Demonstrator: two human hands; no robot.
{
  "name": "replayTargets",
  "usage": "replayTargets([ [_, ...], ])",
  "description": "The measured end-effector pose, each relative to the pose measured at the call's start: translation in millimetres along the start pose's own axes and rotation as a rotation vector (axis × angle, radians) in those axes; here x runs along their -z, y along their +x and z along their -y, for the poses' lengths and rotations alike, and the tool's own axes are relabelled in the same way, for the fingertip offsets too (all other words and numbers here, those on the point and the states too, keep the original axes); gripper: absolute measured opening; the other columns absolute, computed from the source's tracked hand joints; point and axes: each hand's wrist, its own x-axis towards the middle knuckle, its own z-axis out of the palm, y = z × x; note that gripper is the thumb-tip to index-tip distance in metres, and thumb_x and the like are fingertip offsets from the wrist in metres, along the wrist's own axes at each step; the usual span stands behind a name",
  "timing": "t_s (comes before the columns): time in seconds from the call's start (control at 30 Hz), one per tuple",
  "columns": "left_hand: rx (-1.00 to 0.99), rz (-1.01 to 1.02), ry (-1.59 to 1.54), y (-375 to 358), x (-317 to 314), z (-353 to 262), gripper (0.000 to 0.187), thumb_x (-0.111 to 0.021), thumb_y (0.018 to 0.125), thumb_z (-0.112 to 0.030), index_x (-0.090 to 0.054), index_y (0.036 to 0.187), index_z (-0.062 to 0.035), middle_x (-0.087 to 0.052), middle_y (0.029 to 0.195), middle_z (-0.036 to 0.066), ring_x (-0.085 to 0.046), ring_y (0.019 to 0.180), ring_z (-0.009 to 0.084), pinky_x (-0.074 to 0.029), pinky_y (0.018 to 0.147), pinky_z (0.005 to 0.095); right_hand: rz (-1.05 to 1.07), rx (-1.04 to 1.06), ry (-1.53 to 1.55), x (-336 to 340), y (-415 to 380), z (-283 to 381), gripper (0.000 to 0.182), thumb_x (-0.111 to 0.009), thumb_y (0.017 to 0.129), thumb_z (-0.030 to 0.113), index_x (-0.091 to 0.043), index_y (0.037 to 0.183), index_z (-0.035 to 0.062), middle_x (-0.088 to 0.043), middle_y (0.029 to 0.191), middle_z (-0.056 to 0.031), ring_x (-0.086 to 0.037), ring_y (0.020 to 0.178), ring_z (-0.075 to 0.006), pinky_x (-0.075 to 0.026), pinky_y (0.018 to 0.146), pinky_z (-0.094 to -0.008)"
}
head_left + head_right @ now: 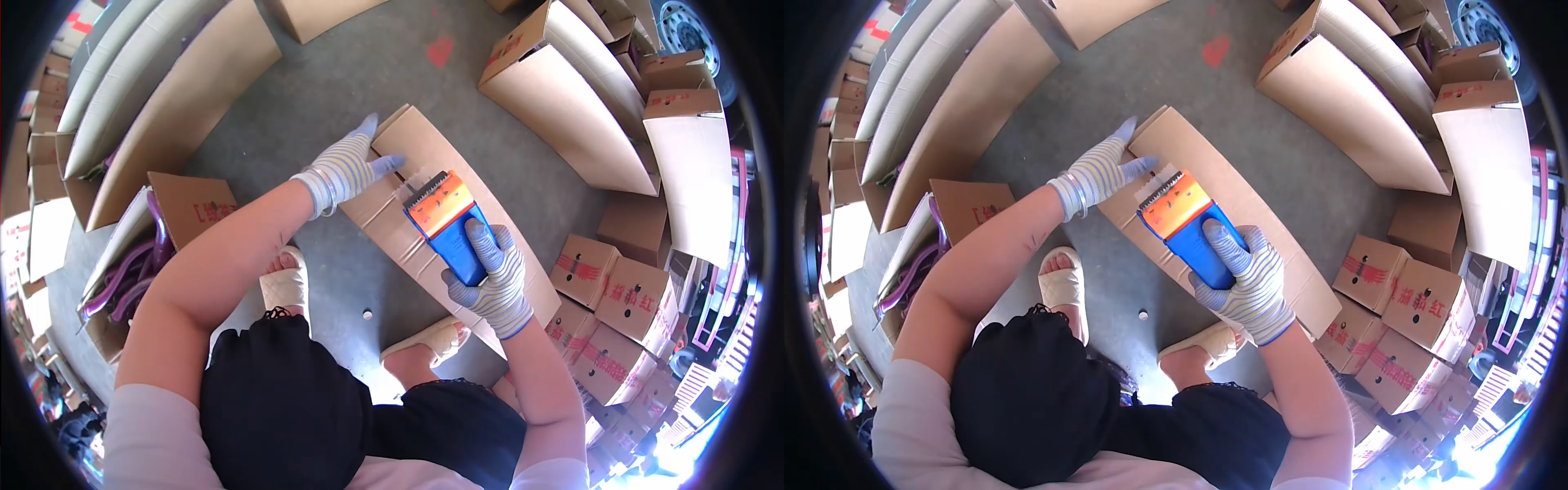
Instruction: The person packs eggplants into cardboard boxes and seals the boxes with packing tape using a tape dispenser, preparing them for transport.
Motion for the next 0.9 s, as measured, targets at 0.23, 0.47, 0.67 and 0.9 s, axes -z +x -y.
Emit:
replayTargets([
  [0.23, 0.26, 0.047, 0.473, -5, 12, -24, 0.081, -0.061, 0.084, -0.068, -0.054, 0.124, 0.0019, -0.069, 0.107, 0.024, -0.066, 0.103, 0.0392, -0.051, 0.092, 0.0444, -0.053, -0.051, -0.034, -5, 0, 3, 0.081, -0.085, 0.06, 0.018, -0.056, 0.135, 0.0229, -0.059, 0.097, -0.0155, -0.065, 0.075, -0.0339, -0.054, 0.062, -0.0397],
  [0.47, 0.099, -0.12, 0.52, -3, 3, -6, 0.089, -0.058, 0.083, -0.072, -0.055, 0.128, 0.0049, -0.065, 0.116, 0.028, -0.063, 0.111, 0.0397, -0.048, 0.097, 0.045, -0.222, -0.371, -0.102, 86, -77, -16, 0.083, -0.08, 0.067, 0.013, -0.049, 0.142, 0.0028, -0.062, 0.124, -0.0187, -0.064, 0.11, -0.0301, -0.05, 0.095, -0.0378],
  [0.67, 0.106, -0.097, 0.522, 10, 5, 12, 0.096, -0.06, 0.084, -0.07, -0.047, 0.138, 0.0084, -0.061, 0.124, 0.031, -0.059, 0.118, 0.0412, -0.047, 0.101, 0.0435, -0.76, -1.087, -0.09, 140, -254, -35, 0.077, -0.071, 0.077, 0.007, -0.043, 0.149, 0.0031, -0.06, 0.131, -0.0098, -0.061, 0.107, -0.0166, -0.048, 0.098, -0.0294],
  [0.9, 0.093, -0.096, 0.548, 8, 7, 6, 0.091, -0.059, 0.085, -0.07, -0.052, 0.131, 0.0075, -0.064, 0.119, 0.03, -0.062, 0.111, 0.0423, -0.049, 0.095, 0.0439, -1.081, -1.179, 0.192, 43, -275, -86, 0.073, -0.072, 0.082, 0.006, -0.042, 0.149, 0.0013, -0.054, 0.136, -0.0068, -0.054, 0.113, -0.0161, -0.041, 0.102, -0.028],
])
